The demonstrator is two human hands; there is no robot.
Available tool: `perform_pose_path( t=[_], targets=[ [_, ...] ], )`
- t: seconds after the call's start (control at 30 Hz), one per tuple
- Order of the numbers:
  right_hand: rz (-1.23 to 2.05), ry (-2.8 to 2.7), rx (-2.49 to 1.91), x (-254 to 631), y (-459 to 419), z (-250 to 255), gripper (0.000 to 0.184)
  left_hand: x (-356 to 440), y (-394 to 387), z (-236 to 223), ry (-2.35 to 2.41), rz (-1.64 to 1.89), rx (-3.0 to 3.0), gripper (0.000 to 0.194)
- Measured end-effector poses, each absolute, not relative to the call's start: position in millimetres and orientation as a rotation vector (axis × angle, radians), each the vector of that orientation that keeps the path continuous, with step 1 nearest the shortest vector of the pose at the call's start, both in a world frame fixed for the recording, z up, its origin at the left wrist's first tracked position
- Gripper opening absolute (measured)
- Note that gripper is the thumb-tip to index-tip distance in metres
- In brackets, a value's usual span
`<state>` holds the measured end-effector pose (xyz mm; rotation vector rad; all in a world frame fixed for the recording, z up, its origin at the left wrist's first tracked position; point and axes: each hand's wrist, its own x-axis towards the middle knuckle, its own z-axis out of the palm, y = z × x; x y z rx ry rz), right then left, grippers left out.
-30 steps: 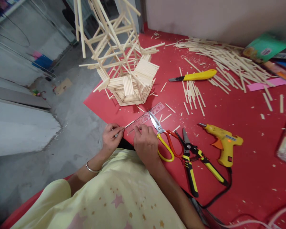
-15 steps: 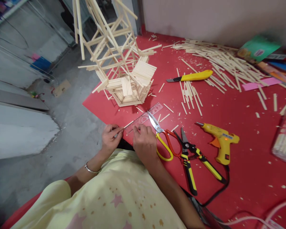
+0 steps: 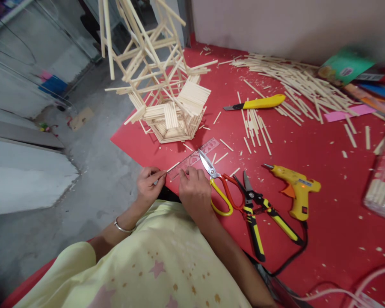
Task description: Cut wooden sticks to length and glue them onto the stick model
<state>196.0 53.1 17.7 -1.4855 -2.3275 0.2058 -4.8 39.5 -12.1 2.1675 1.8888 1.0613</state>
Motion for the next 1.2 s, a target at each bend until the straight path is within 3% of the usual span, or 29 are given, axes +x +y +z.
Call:
perform_pose_path(
  t=[1.2],
  targets=[
    [0.218,-2.296,-1.46,195.6,52.1,13.9,0.035,-0.8,38.8,-12.7,1.903,1.105,2.132,0.014]
  ],
)
